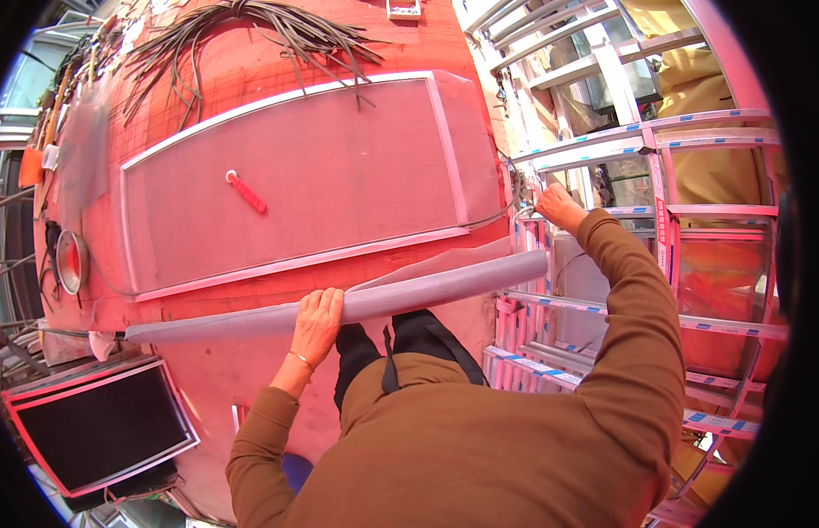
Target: The person assembles a window screen by pressing a mesh sheet into a metal frame, then inserting a rubber spline along the frame edge with a spline roller. They trim excess mesh with a utility knife and roll the mesh tightly around the frame to secure it.
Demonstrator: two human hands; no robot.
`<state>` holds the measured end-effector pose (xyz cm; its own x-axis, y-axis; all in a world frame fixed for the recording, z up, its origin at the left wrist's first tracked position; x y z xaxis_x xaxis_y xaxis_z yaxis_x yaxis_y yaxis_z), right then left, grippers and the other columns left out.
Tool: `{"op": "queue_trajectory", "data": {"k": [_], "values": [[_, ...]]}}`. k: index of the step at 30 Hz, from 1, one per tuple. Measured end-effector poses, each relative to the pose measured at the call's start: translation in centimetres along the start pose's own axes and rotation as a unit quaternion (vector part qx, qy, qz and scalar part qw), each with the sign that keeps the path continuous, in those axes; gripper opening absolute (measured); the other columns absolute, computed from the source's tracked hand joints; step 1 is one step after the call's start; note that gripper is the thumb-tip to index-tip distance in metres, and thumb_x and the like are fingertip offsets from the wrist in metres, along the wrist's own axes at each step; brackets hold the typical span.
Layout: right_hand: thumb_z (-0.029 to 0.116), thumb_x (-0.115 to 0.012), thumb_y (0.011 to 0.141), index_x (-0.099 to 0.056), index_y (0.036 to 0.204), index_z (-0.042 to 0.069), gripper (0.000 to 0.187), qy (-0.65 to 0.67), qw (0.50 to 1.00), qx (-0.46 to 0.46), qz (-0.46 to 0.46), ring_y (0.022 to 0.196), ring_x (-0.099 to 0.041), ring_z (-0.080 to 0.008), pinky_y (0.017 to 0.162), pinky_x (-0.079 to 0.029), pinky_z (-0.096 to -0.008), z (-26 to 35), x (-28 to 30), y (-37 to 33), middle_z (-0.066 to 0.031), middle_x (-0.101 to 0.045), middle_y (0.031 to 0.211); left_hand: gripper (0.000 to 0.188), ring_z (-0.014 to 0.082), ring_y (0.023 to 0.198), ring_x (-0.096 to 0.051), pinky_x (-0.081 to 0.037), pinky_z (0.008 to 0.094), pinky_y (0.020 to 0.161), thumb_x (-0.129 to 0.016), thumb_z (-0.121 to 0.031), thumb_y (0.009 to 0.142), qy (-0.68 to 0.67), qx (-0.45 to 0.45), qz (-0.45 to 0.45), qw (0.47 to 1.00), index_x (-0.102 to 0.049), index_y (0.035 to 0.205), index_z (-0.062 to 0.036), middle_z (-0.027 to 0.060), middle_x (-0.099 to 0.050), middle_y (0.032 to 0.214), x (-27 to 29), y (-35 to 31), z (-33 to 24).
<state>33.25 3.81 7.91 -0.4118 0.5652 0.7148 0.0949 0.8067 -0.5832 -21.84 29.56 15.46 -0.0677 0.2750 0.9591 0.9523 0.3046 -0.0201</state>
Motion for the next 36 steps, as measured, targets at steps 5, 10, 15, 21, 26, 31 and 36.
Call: {"op": "queue_trajectory", "data": {"k": [5,10,15,21,26,31,36], "values": [[0.018,-0.065,0.097,-0.081,0.088,0.017,0.018,-0.105,0.986,-0.123,0.03,0.093,-0.071,-0.0266,0.085,-0.049,-0.0466,-6.5,-4.9,-6.2,-0.0034,-0.075,0.086,0.063,0.0351,0.123,-0.061,-0.048,0.0478,0.106,-0.078,-0.003,0.076,-0.007,-0.006,0.005,1.0,-0.059,0.136,-0.0018,0.0144,-0.065,0.131,2.1,-2.4,-1.3],[0.022,-0.086,0.087,-0.084,0.094,0.002,0.021,0.317,0.895,-0.313,0.008,0.08,-0.081,-0.0316,0.073,-0.064,-0.0467,-11.6,-5.6,-9.5,-0.0202,-0.08,0.086,0.03,0.0317,0.108,-0.062,-0.05,0.0433,0.097,-0.061,-0.013,0.093,0.006,0.047,0.071,0.996,-0.063,0.121,-0.0028,0.0132,-0.064,0.117,4.1,-5.5,-2.5],[0.018,-0.073,0.099,-0.074,0.1,-0.004,0.022,0.661,0.697,-0.274,-0.056,0.058,-0.066,-0.0168,0.053,-0.051,-0.0336,-3.3,-4.7,-7.5,-0.0086,-0.068,0.073,0.033,0.0336,0.107,-0.062,-0.05,0.0438,0.094,-0.069,-0.015,0.09,-0.046,0.098,-0.008,0.994,-0.061,0.119,-0.0011,0.0165,-0.064,0.115,9.5,-7.4,-2.4],[0.034,-0.076,0.104,-0.069,0.077,0.002,0.043,0.811,0.553,-0.188,-0.042,0.05,-0.056,-0.0115,0.047,-0.044,-0.0305,19.7,4.5,-0.6,-0.0014,-0.06,0.062,0.066,0.0397,0.114,-0.061,-0.049,0.0483,0.1,-0.09,-0.023,0.078,-0.182,0.191,-0.087,0.961,-0.054,0.129,-0.0007,0.0195,-0.062,0.122,12.7,-13.1,2.1],[0.031,-0.068,0.108,-0.072,0.089,-0.001,0.037,0.87,0.474,-0.131,0.045,0.049,-0.06,-0.0176,0.046,-0.048,-0.0315,37.1,19.4,3.7,-0.0084,-0.066,0.068,0.062,0.0462,0.111,-0.063,-0.052,0.053,0.097,-0.085,-0.03,0.084,-0.276,0.353,-0.134,0.884,-0.05,0.124,0.0029,0.0272,-0.064,0.114,11.0,-26.5,7.5],[0.028,-0.064,0.109,-0.072,0.097,-0.003,0.035,0.892,0.439,-0.038,0.102,0.053,-0.062,-0.0184,0.049,-0.05,-0.0324,49.9,31.7,9.0,-0.0091,-0.068,0.072,0.065,0.0481,0.111,-0.066,-0.054,0.0536,0.095,-0.084,-0.036,0.086,-0.319,0.475,-0.203,0.794,-0.048,0.122,0.0055,0.0315,-0.066,0.113,9.8,-40.7,9.7],[0.028,-0.064,0.108,-0.069,0.095,-0.002,0.033,0.882,0.457,-0.032,0.109,0.052,-0.062,-0.0203,0.047,-0.049,-0.0346,56.6,41.7,20.8,-0.013,-0.069,0.075,0.073,0.0501,0.104,-0.072,-0.058,0.0544,0.088,-0.087,-0.04,0.084,-0.348,0.562,-0.215,0.719,-0.047,0.121,0.0091,0.0358,-0.07,0.109,9.9,-50.5,11.3]]}}
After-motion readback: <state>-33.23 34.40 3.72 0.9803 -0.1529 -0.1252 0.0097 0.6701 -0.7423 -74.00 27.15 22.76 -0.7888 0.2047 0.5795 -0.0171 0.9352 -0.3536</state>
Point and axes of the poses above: each hand's wrist, its own y-axis towards the middle knuckle, its own x-axis out of the back of the hand, z = x × y, the point moved 5 cm from there along y, towards the middle knuckle
